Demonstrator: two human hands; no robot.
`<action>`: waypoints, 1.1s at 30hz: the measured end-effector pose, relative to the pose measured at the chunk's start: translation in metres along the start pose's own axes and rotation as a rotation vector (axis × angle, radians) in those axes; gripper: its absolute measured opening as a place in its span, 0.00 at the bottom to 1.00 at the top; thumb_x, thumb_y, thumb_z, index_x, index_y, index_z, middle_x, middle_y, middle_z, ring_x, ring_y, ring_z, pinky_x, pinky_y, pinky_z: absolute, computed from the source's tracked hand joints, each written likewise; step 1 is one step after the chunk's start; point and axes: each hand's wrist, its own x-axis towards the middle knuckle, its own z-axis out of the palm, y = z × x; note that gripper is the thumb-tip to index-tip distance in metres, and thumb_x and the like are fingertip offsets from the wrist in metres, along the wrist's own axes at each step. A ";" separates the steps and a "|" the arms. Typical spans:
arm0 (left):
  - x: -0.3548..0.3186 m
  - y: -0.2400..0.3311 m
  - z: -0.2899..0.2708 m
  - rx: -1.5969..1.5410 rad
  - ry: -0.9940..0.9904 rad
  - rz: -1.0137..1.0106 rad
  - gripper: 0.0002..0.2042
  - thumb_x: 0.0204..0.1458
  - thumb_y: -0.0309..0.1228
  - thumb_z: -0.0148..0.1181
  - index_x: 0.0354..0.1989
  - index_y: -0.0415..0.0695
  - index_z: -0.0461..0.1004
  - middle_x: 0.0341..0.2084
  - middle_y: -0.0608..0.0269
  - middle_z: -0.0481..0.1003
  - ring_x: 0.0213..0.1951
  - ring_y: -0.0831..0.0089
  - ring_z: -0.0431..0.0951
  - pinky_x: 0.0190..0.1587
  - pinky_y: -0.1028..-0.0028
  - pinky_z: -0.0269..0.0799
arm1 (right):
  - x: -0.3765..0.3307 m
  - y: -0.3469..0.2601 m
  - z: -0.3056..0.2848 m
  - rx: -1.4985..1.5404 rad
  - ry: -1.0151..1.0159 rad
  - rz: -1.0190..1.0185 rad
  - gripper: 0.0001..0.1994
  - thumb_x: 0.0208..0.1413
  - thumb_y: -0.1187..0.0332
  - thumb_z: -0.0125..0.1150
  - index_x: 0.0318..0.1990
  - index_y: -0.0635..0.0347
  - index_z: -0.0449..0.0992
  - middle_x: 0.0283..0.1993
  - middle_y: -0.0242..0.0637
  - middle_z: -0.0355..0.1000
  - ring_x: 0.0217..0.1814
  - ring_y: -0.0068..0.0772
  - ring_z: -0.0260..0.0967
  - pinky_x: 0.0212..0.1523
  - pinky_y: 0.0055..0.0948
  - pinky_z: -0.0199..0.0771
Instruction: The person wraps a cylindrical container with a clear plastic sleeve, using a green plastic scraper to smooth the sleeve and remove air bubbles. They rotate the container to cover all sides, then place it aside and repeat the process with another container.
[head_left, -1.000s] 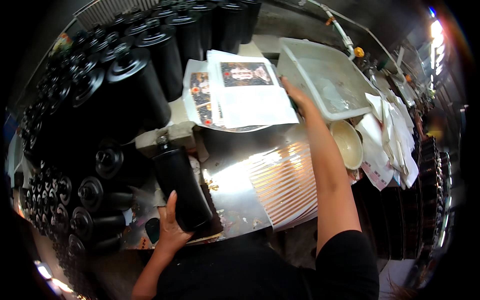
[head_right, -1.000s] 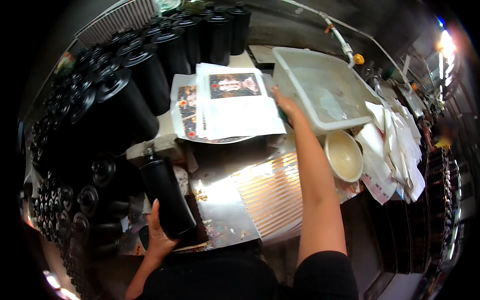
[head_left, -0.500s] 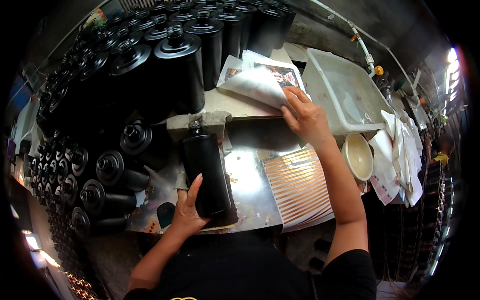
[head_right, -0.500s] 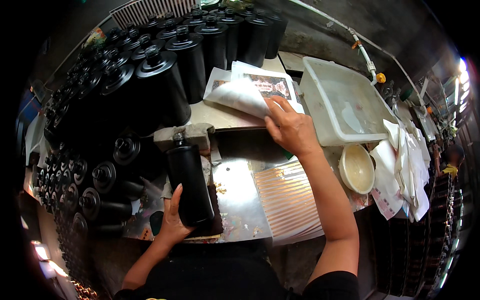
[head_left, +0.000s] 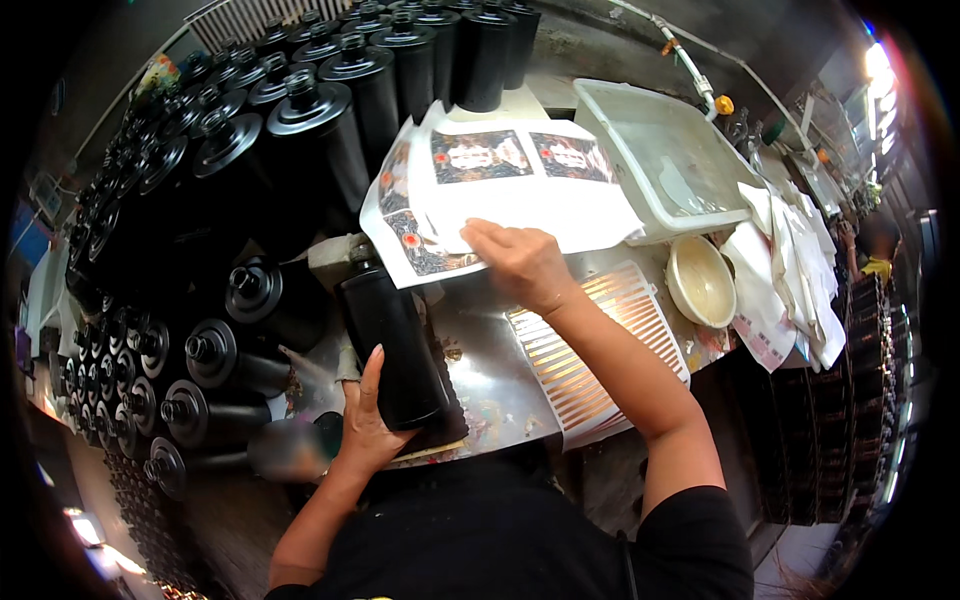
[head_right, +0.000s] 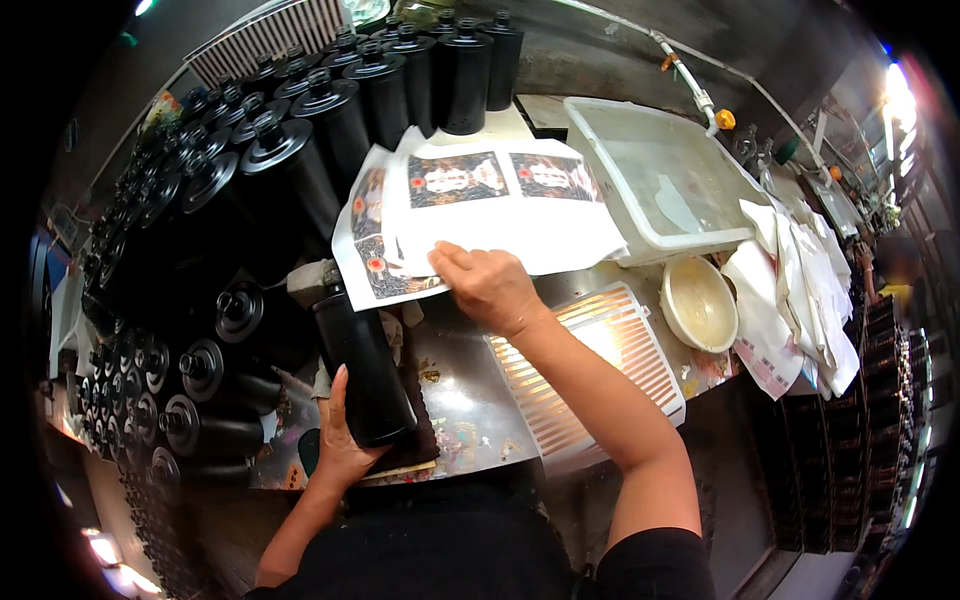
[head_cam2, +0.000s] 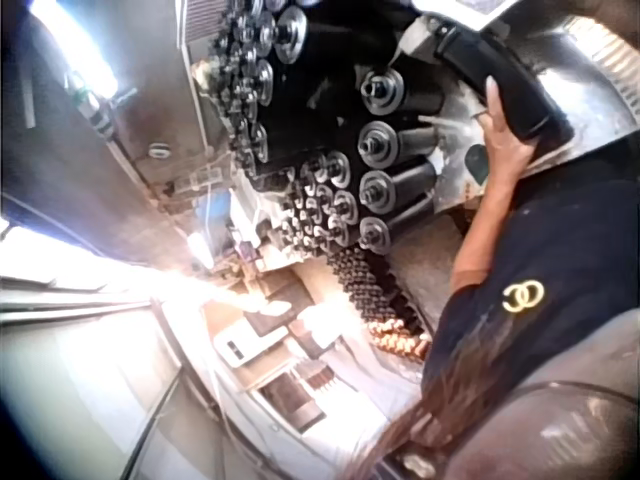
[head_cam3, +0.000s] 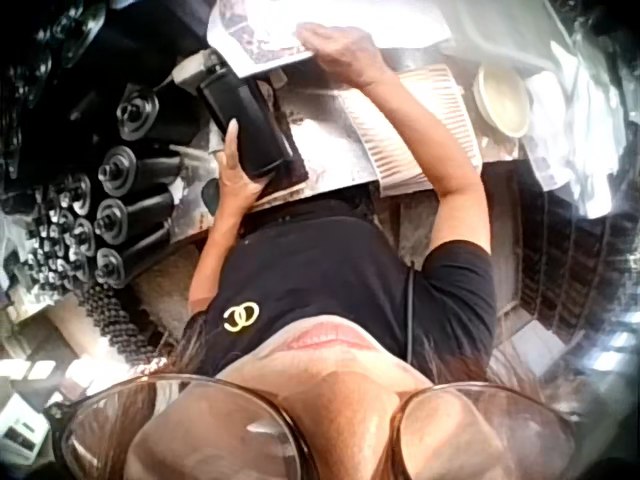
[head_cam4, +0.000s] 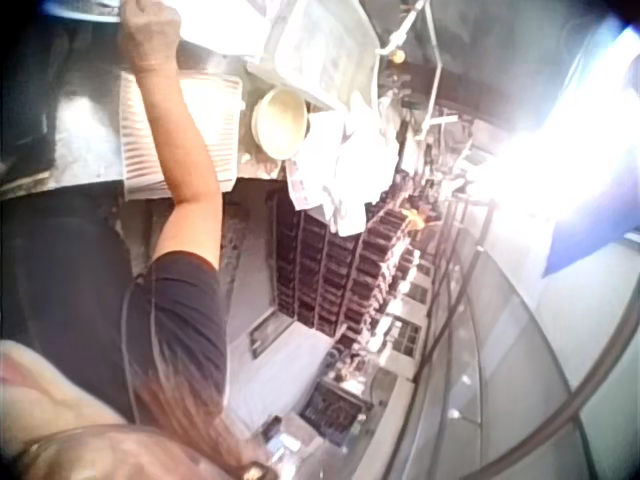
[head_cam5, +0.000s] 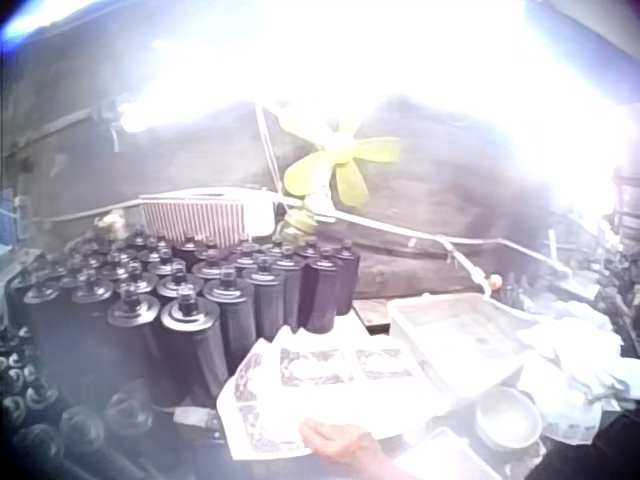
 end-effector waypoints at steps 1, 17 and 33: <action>-0.001 0.001 -0.001 -0.003 -0.003 -0.018 0.56 0.34 0.26 0.76 0.71 0.52 0.42 0.57 0.49 0.65 0.56 0.54 0.70 0.57 0.62 0.67 | -0.001 -0.002 -0.007 0.005 -0.121 0.029 0.17 0.47 0.67 0.63 0.47 0.56 0.75 0.50 0.34 0.75 0.30 0.37 0.76 0.30 0.32 0.76; -0.001 0.005 0.000 0.052 0.031 -0.035 0.56 0.33 0.29 0.77 0.71 0.52 0.42 0.51 0.51 0.61 0.51 0.52 0.68 0.54 0.61 0.66 | 0.017 0.235 -0.025 0.109 -0.464 1.193 0.31 0.42 0.50 0.67 0.42 0.76 0.76 0.39 0.53 0.75 0.39 0.43 0.73 0.42 0.38 0.71; 0.002 0.005 -0.005 0.008 0.013 -0.021 0.52 0.36 0.36 0.76 0.70 0.53 0.48 0.60 0.53 0.61 0.52 0.54 0.65 0.56 0.62 0.64 | -0.014 0.225 -0.036 -0.193 0.146 0.689 0.09 0.52 0.65 0.60 0.37 0.57 0.80 0.37 0.40 0.78 0.40 0.41 0.77 0.41 0.34 0.74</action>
